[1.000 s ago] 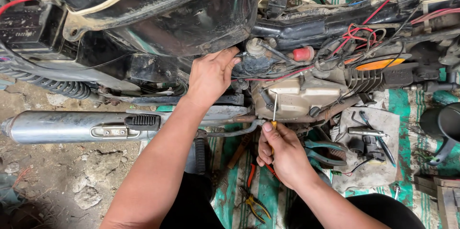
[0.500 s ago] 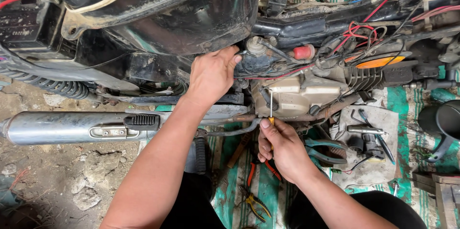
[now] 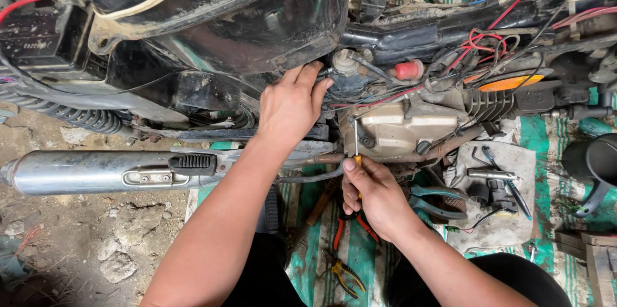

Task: Repairing the electrical wiring and engine components of a motorcycle using pliers and a screwdriver

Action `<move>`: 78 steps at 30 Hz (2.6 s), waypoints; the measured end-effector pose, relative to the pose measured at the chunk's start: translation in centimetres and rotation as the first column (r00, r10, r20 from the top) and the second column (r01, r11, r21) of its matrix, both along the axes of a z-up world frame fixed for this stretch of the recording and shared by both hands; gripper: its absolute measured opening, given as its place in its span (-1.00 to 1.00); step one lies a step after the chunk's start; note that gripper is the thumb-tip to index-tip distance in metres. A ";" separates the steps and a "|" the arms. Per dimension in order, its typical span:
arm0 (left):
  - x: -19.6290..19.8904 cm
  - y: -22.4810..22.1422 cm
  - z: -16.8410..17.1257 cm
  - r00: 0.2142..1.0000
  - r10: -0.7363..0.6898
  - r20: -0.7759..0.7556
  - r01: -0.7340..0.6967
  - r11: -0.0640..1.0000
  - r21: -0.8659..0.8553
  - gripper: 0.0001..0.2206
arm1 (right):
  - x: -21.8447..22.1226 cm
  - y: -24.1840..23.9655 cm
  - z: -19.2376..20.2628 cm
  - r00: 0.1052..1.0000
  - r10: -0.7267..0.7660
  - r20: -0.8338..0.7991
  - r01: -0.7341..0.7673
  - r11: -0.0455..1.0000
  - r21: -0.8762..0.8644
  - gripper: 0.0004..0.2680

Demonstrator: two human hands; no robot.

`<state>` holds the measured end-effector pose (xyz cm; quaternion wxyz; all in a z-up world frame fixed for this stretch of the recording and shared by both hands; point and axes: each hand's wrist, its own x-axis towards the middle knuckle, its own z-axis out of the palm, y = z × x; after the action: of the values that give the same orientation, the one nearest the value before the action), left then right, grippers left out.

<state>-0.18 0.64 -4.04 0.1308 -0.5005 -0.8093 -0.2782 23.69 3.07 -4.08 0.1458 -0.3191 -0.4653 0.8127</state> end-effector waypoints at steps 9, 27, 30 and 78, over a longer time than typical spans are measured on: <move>-0.4 1.6 -2.7 0.993 0.091 -0.081 -0.095 0.995 -0.039 -0.66 | -0.1 -0.1 -0.2 1.000 0.021 -0.014 -0.021 1.000 0.017 -0.70; -0.8 2.4 -3.5 0.988 0.074 -0.138 -0.074 0.997 0.003 -0.71 | 0.1 -0.4 0.3 1.000 0.022 -0.007 -0.022 0.999 0.027 -0.70; 0.5 1.0 0.6 0.986 0.008 -0.164 0.004 0.998 0.070 -0.78 | 0.8 0.3 0.9 0.997 0.082 0.001 -0.081 0.989 -0.121 -0.76; 0.9 1.1 -2.3 0.983 0.057 -0.172 -0.072 0.994 -0.083 -0.63 | 2.6 3.3 4.4 0.994 -0.055 -0.094 0.082 0.945 0.315 -0.67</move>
<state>0.69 1.72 -6.33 0.1857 -0.5012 -0.8226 -0.1939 26.25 6.36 0.31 0.2430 -0.2731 -0.5724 0.7340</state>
